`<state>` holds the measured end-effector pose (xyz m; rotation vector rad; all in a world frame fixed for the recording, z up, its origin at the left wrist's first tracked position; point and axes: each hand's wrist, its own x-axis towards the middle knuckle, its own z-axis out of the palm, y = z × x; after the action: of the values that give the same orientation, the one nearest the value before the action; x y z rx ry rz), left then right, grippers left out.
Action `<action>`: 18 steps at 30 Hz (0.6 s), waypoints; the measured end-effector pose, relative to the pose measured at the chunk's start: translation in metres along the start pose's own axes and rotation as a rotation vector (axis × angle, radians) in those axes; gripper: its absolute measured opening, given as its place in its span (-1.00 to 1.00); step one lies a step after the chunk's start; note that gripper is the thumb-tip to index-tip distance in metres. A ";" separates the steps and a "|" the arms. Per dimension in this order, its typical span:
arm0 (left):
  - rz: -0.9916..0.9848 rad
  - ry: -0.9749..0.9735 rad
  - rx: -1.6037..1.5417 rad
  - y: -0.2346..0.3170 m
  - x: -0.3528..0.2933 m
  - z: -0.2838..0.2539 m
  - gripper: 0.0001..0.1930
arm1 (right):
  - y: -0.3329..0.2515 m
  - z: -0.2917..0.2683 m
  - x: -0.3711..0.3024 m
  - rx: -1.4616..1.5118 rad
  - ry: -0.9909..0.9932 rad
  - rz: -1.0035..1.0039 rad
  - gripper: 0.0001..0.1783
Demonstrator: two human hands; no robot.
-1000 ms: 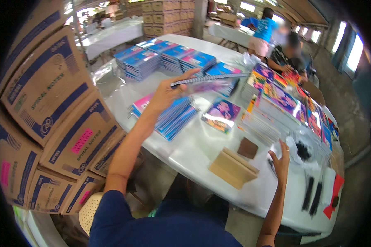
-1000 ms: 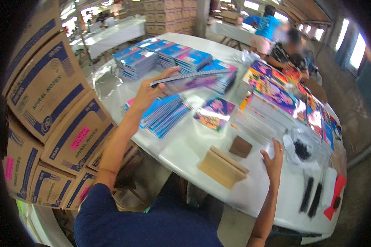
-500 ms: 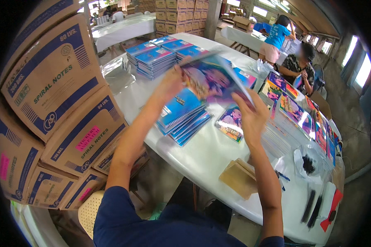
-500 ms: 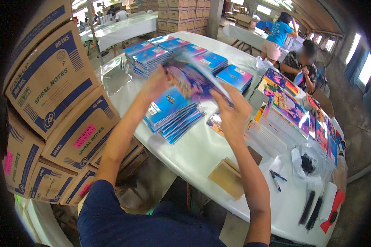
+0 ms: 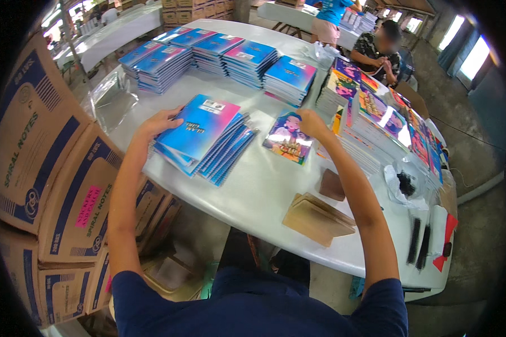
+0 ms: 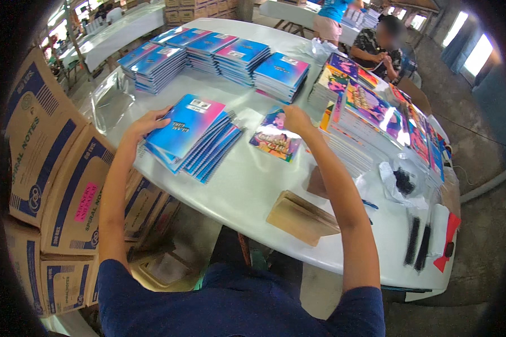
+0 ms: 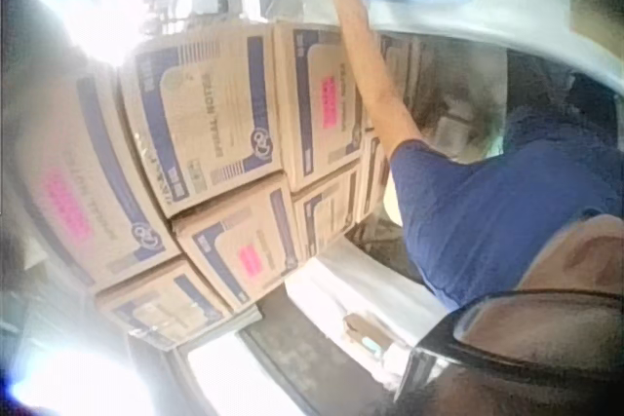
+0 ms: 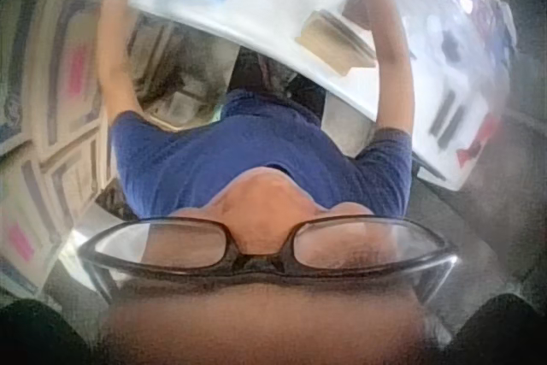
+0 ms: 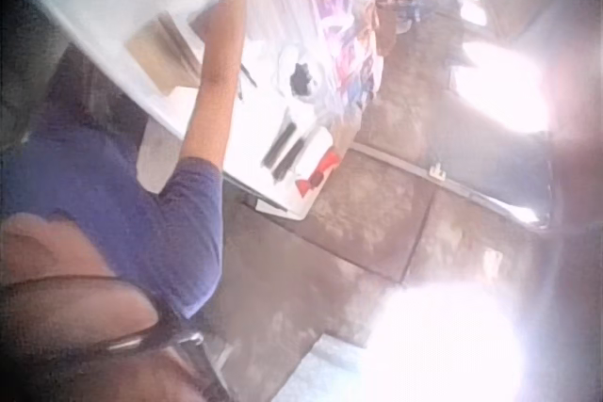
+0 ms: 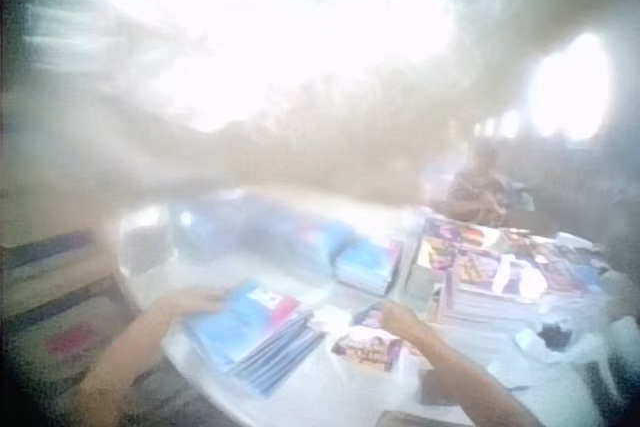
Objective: The person is assembling spiral notebooks by threading metal coils through stacks of paper and covers, then using pliers to cut and crimp the ends of the wires.
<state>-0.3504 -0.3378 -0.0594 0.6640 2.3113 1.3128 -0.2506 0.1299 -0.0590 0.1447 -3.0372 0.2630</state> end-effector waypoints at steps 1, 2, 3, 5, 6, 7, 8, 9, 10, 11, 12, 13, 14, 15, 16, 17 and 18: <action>0.031 0.012 0.052 -0.002 0.000 -0.002 -0.24 | 0.024 0.012 0.007 -0.110 -0.056 0.023 -0.61; 0.059 0.025 0.108 -0.002 0.000 -0.002 -0.27 | 0.043 0.023 0.013 -0.214 -0.112 0.047 -0.61; 0.084 0.182 0.216 0.001 -0.002 0.003 -0.30 | 0.054 0.032 0.018 -0.198 -0.102 0.081 -0.59; 0.133 0.493 0.428 0.012 -0.010 0.017 -0.36 | 0.072 0.047 0.025 -0.163 -0.083 0.153 -0.54; 0.268 0.526 0.443 0.027 -0.010 0.025 -0.38 | 0.089 0.049 0.026 -0.177 -0.125 0.151 -0.52; 0.417 0.548 0.444 0.044 -0.006 0.037 -0.39 | 0.112 0.046 0.023 -0.197 -0.167 0.170 -0.50; 0.557 0.567 0.451 0.063 -0.011 0.048 -0.41 | 0.125 0.047 0.017 -0.200 -0.212 0.182 -0.48; 0.480 0.621 0.479 0.073 -0.038 0.059 -0.40 | 0.087 0.057 0.020 -0.252 -0.137 0.274 -0.55; 0.422 0.681 0.497 0.088 -0.067 0.069 -0.40 | 0.051 0.049 0.020 -0.339 -0.135 0.173 -0.58; 0.418 0.682 0.489 0.097 -0.086 0.076 -0.39 | 0.029 0.034 0.017 -0.443 -0.126 0.094 -0.61; 0.438 0.669 0.470 0.107 -0.095 0.085 -0.39 | 0.026 0.023 0.011 -0.354 -0.002 0.027 -0.65; 0.455 0.655 0.486 0.112 -0.102 0.090 -0.40 | 0.025 0.013 0.004 -0.268 0.118 -0.046 -0.69; 0.438 0.657 0.515 0.109 -0.115 0.092 -0.40 | 0.002 -0.012 -0.006 -0.205 0.168 -0.034 -0.64; 0.442 0.689 0.487 0.108 -0.125 0.096 -0.40 | -0.022 -0.044 -0.019 -0.144 0.217 -0.020 -0.58; 0.456 0.716 0.458 0.111 -0.132 0.098 -0.40 | -0.014 -0.069 -0.035 -0.177 0.373 -0.022 -0.61; 0.463 0.751 0.435 0.113 -0.138 0.099 -0.40 | 0.005 -0.095 -0.051 -0.208 0.530 -0.035 -0.64; 0.456 0.782 0.408 0.116 -0.145 0.101 -0.40 | 0.029 -0.127 -0.069 -0.070 0.753 -0.035 -0.67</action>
<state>-0.1536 -0.3017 0.0090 0.9793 3.2626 1.4881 -0.1746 0.1863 0.0541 0.0702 -2.2900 0.1579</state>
